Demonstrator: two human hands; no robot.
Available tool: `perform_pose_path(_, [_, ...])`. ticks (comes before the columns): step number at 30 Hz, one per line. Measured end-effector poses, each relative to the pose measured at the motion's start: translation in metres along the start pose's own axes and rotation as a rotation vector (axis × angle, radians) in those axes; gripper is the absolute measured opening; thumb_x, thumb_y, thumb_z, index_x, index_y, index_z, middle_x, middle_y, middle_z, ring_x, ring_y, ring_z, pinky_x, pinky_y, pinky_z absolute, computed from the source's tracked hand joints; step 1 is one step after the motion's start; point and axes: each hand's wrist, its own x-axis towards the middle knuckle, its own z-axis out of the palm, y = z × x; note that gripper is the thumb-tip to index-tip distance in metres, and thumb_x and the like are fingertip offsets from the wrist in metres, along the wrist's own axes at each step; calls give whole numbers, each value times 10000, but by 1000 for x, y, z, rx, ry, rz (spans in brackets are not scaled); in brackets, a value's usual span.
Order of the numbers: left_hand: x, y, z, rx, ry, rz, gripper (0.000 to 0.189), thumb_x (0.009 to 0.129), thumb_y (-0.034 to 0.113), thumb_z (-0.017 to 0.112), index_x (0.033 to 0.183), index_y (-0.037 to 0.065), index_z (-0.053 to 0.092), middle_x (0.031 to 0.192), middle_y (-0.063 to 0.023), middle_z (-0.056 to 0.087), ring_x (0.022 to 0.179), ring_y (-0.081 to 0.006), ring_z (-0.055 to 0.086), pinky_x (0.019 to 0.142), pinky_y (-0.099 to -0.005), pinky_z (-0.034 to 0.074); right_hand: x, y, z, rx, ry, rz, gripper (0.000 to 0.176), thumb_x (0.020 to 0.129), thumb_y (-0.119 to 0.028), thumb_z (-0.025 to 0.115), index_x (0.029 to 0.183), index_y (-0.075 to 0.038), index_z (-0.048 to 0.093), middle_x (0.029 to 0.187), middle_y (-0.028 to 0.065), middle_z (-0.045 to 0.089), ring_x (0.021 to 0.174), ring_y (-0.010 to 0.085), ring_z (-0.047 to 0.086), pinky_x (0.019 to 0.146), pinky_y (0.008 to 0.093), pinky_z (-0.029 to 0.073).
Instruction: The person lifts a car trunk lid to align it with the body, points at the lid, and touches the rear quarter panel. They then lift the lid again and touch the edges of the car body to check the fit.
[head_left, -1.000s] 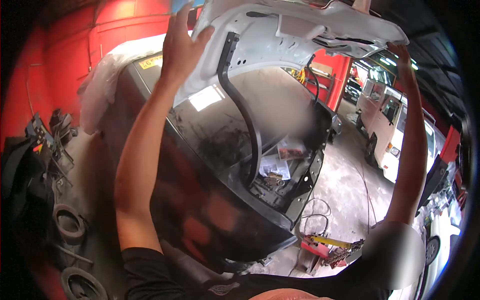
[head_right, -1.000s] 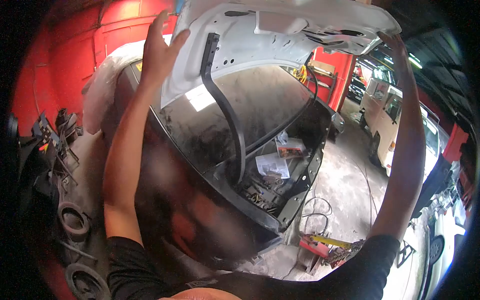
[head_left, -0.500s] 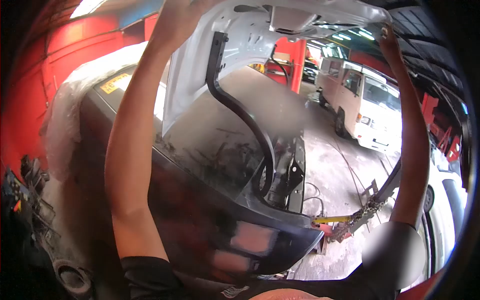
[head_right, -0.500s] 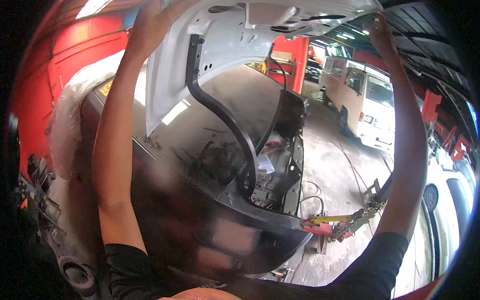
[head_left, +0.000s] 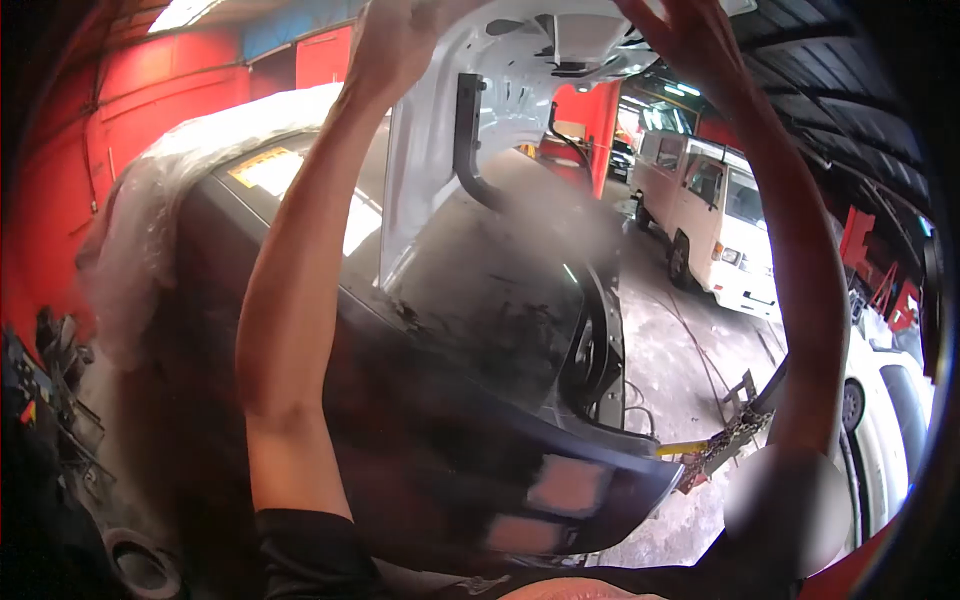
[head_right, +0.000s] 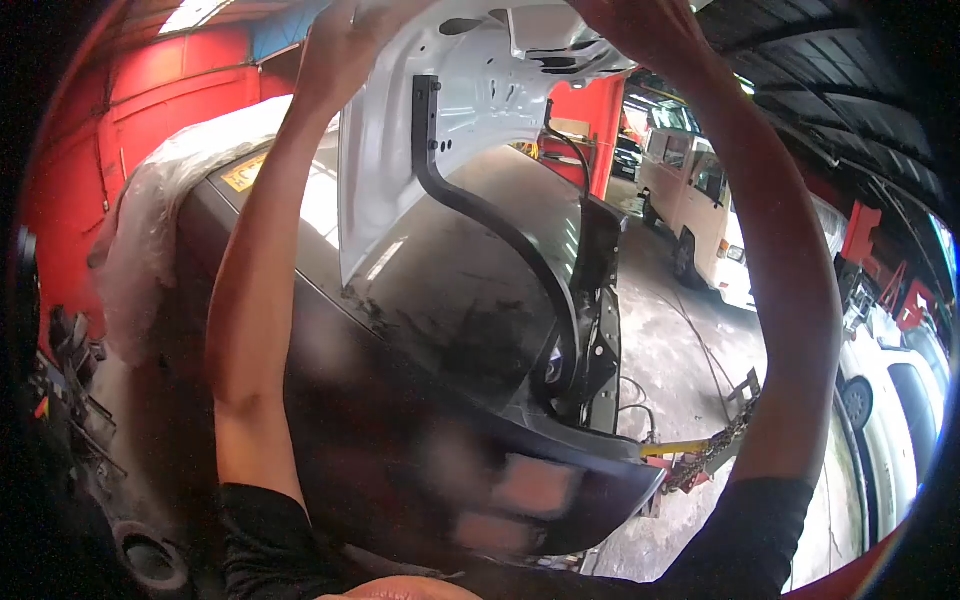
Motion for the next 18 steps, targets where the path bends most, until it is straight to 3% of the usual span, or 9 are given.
perform_pose_path(1, [0,-2,0,-2,-9,8,390,961,47,569,1345,-22,559,1254,-225,658,1178,-314,637,1026,-399,476,7,-5,3,26,69,-14,405,896,-173,685,1276,-40,638,1276,224,623,1206,416,578,1024,505,470])
perform_pose_path(2, [0,-5,2,8,6,7,393,966,48,566,1352,-19,553,1238,-222,665,1165,-321,644,1017,-401,481,8,-1,7,17,69,-2,405,896,-173,685,1276,-40,638,1276,224,623,1206,416,578,1024,505,470])
perform_pose_path(5, [-4,-8,-8,-61,-12,-36,397,970,55,569,1361,-10,549,1211,-214,680,1137,-327,661,998,-407,494,19,15,24,100,-219,-36,185,945,-211,636,898,-49,714,905,155,682,871,349,647,803,484,507])
perform_pose_path(6, [-3,-6,-12,-139,-39,-88,398,969,60,573,1361,-6,551,1200,-209,689,1122,-327,671,989,-411,502,18,23,27,92,-210,-26,185,945,-211,636,898,-49,714,905,155,682,871,349,647,803,484,507])
perform_pose_path(8, [-1,-2,-12,-55,-52,-71,416,960,68,582,1369,1,550,1210,-227,690,1127,-334,684,977,-412,516,14,34,39,20,-277,-158,194,962,-190,599,864,-63,707,873,139,675,830,348,634,765,484,502])
perform_pose_path(11, [3,16,-11,171,-10,36,370,963,120,613,1314,8,574,1177,-239,687,1098,-371,684,932,-429,530,4,44,42,6,-287,-150,164,948,-174,578,851,-116,697,837,107,657,794,301,622,768,454,491])
perform_pose_path(12, [4,13,-14,221,-63,48,449,976,220,634,1373,27,555,1253,-221,662,1162,-372,650,986,-430,503,2,42,41,0,-277,-133,164,948,-174,578,851,-116,697,837,107,657,794,301,622,768,454,491])
perform_pose_path(14, [5,7,-14,275,-127,63,535,988,321,655,1431,46,535,1329,-203,637,1226,-373,615,1040,-431,475,-1,35,43,-392,-50,-351,115,910,-193,582,839,-171,670,791,67,626,770,238,604,790,418,475])
perform_pose_path(18, [17,10,-13,529,-131,140,445,1017,348,585,1348,51,598,1232,-200,678,1151,-387,638,979,-438,497,-3,33,44,-520,28,-359,72,876,-205,586,823,-202,635,771,18,608,790,197,610,816,398,459])
